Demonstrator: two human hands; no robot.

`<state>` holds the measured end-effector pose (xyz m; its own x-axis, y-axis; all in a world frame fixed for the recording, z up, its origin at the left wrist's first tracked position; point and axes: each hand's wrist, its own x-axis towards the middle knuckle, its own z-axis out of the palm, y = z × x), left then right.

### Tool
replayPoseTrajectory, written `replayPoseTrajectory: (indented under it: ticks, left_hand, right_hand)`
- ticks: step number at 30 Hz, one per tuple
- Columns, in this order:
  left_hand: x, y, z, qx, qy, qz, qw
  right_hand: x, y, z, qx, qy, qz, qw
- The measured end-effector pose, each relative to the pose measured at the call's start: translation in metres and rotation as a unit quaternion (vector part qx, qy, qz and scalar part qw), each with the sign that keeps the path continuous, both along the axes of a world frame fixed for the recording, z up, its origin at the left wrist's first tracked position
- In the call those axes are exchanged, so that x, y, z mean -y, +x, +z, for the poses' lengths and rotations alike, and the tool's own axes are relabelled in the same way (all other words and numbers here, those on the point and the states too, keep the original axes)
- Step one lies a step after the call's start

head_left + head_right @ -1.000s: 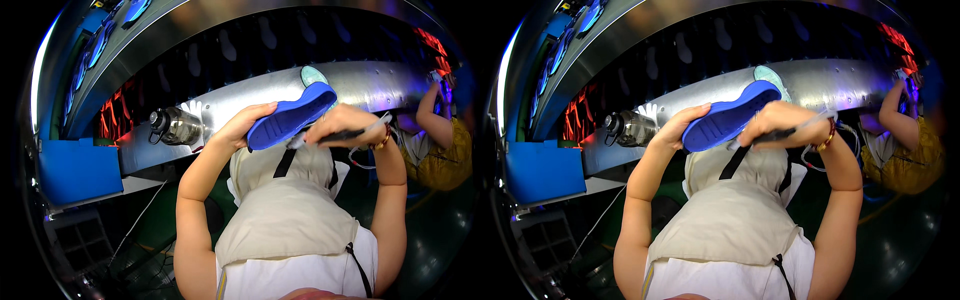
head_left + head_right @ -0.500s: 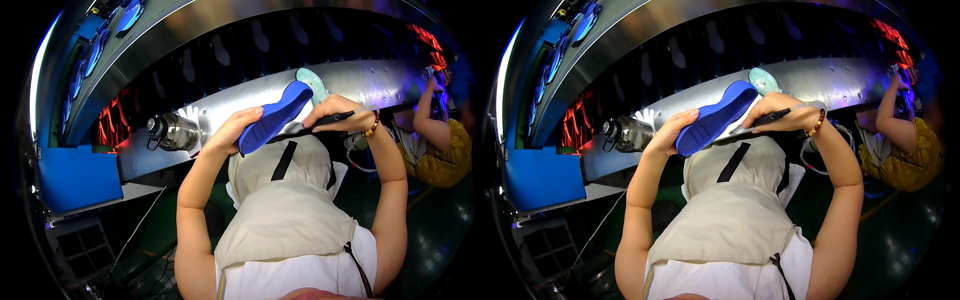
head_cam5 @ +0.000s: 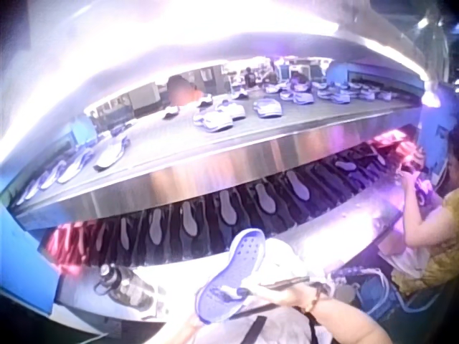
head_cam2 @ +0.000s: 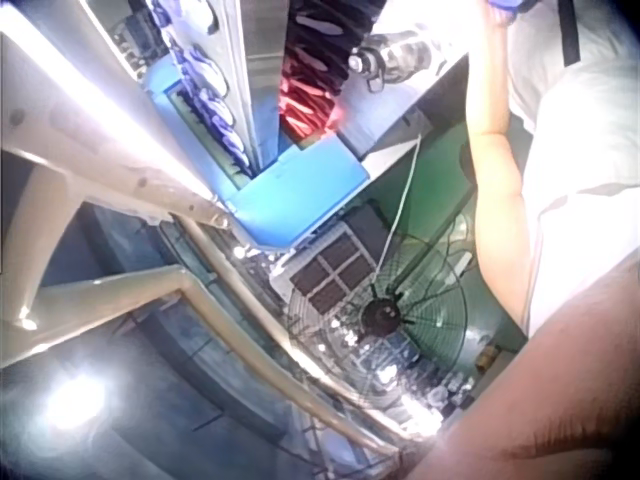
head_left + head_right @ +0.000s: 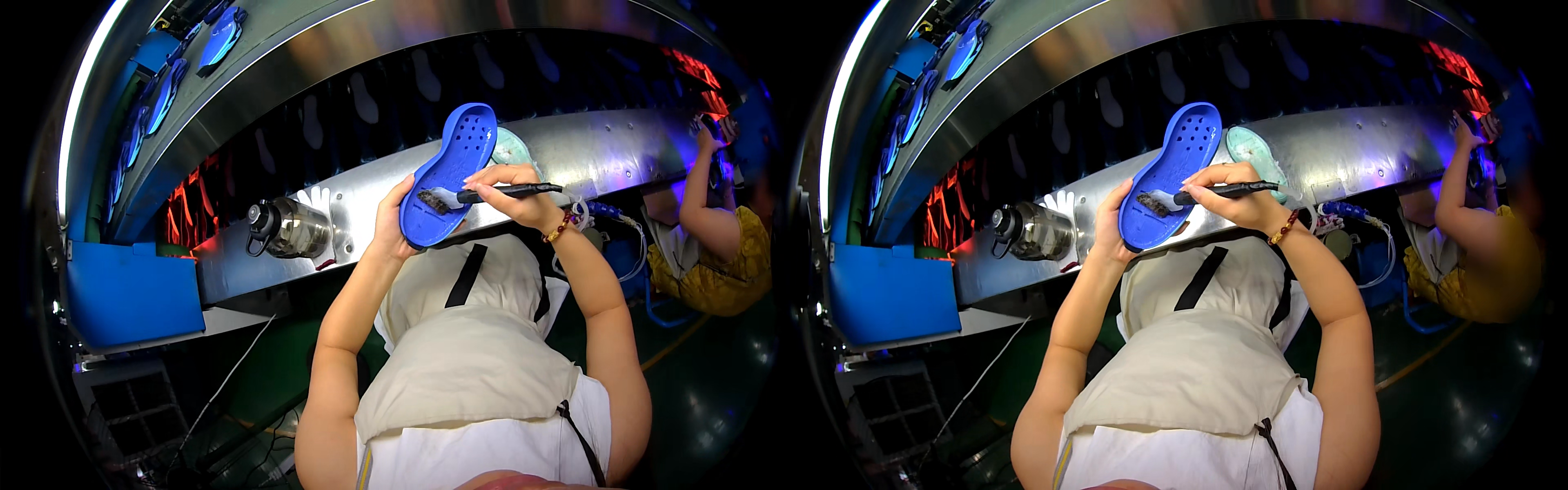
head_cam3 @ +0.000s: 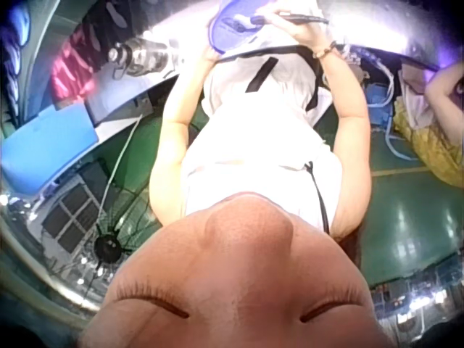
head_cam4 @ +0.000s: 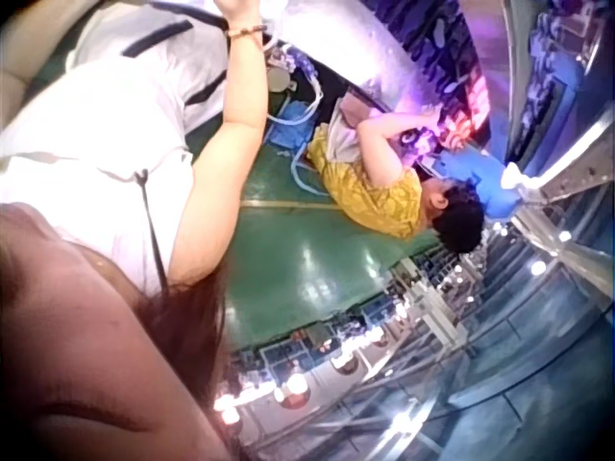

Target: The person takes blue shoe soles from a lower rack, applies a liquid substance to the interior of each sole using a brush, and then places the soles onto a moving upper conveyor belt.

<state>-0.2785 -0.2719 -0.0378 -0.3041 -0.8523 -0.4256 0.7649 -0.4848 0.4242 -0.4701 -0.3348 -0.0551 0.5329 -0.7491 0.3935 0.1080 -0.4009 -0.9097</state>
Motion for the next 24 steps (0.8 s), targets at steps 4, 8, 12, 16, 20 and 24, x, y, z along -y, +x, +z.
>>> replayPoseTrajectory:
  ticks: [4,8,12,16,20,24]
  left_hand:
    - [0.003,0.004,-0.016,-0.024,-0.012,0.03,0.999]
    - [0.002,0.002,-0.02,-0.012,0.001,0.049,0.999]
    - [0.002,-0.003,-0.019,0.011,0.005,0.055,0.998]
    - [0.0,-0.005,-0.023,0.009,0.008,0.033,0.999]
    - [0.013,0.009,-0.02,0.112,-0.054,0.023,0.992]
    - [0.042,0.022,0.051,0.184,-0.257,0.046,0.947]
  right_hand:
    - [-0.002,-0.002,-0.003,-0.037,0.007,-0.042,0.998]
    - [0.002,-0.001,-0.013,-0.059,-0.037,-0.127,0.989]
    - [0.011,0.008,-0.021,-0.053,-0.151,-0.216,0.963]
    - [0.023,0.013,-0.033,-0.057,-0.148,-0.293,0.943]
    - [-0.009,0.001,0.001,-0.086,0.021,-0.166,0.982]
    - [-0.026,-0.037,0.013,0.143,0.259,0.011,0.955]
